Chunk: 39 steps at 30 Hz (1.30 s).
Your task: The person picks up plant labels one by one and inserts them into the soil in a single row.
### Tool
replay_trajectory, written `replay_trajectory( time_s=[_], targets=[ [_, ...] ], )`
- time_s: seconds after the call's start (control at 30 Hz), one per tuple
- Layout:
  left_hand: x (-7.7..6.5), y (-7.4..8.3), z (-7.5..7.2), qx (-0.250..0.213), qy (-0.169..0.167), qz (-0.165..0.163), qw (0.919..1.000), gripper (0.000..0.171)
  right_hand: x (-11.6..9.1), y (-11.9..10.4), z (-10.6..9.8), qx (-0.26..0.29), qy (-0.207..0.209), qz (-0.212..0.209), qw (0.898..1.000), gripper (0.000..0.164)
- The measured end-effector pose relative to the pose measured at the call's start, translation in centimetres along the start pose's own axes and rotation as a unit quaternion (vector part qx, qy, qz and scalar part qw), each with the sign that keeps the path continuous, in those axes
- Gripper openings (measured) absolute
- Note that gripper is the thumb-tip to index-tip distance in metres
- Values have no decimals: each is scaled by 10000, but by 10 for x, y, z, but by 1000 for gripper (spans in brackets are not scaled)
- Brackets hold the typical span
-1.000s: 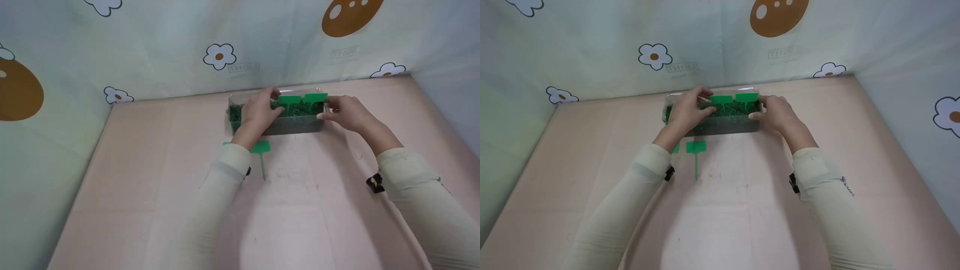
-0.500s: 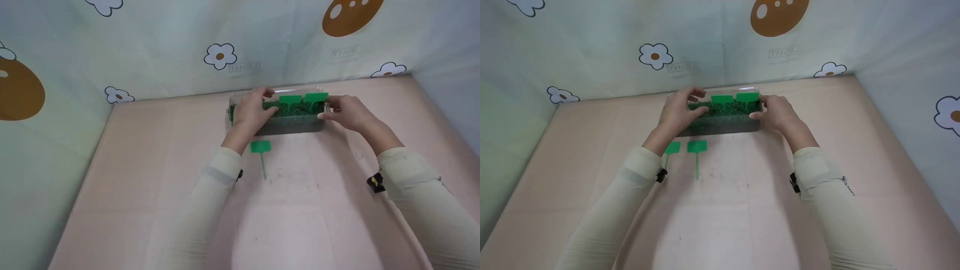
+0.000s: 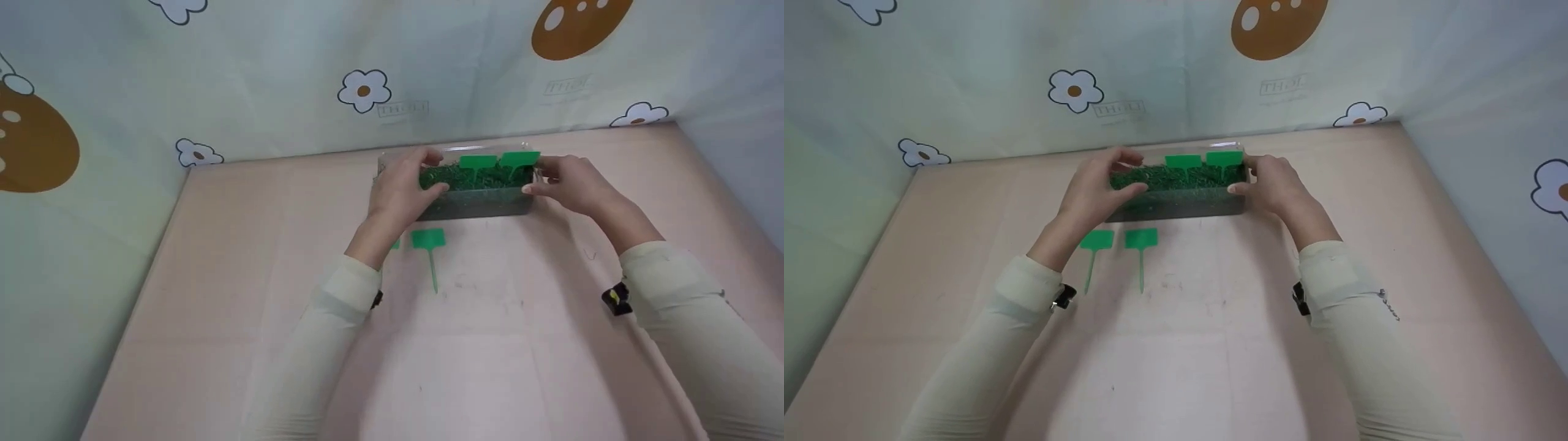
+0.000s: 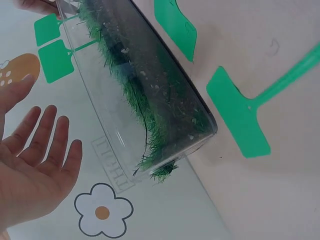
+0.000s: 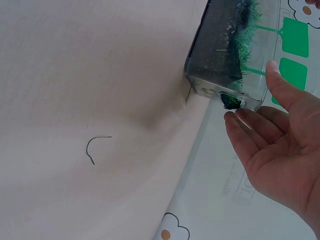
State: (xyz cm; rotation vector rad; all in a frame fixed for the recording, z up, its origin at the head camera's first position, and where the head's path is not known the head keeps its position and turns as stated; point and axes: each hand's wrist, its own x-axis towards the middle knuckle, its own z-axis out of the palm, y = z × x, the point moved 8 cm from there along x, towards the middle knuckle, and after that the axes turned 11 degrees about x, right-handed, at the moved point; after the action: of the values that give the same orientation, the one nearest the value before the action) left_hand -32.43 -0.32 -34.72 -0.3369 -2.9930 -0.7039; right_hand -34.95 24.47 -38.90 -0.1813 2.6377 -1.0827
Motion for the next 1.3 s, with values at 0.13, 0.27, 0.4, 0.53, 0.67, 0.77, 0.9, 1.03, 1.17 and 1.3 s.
replay_trajectory(
  time_s=[0.13,0.27,0.4,0.53,0.67,0.77,0.9,1.03,1.17,1.3],
  targets=[
    [-6,-2,-2,4,-163,-13,9999,44,0,-1,-1,8,21,6,10000,60],
    [-14,-5,-5,79,-295,-18,9995,47,0,-2,0,41,8,-8,10000,60],
    [-23,-7,-6,90,-400,16,9992,47,0,-2,1,52,9,2,10000,61],
    [-31,-9,-1,32,-619,27,9981,47,0,0,1,41,-19,26,10000,60],
    [-38,-13,8,-52,-937,-29,9956,48,0,0,1,42,2,14,10000,60],
    [-43,-17,15,-33,-1155,-137,9932,48,-1,-1,0,33,43,-24,10000,60],
    [-49,-22,22,59,-1397,-261,9898,48,-1,-2,0,29,55,-69,10000,60],
    [-54,-25,34,256,-1625,-295,9859,47,-1,-1,0,63,34,-11,10000,60],
    [-58,-27,46,605,-1844,-348,9804,39,-1,0,1,83,1,43,10000,61],
    [-62,-26,58,1037,-2087,-443,9715,22,-1,0,1,62,9,45,10000,60]
  ],
)
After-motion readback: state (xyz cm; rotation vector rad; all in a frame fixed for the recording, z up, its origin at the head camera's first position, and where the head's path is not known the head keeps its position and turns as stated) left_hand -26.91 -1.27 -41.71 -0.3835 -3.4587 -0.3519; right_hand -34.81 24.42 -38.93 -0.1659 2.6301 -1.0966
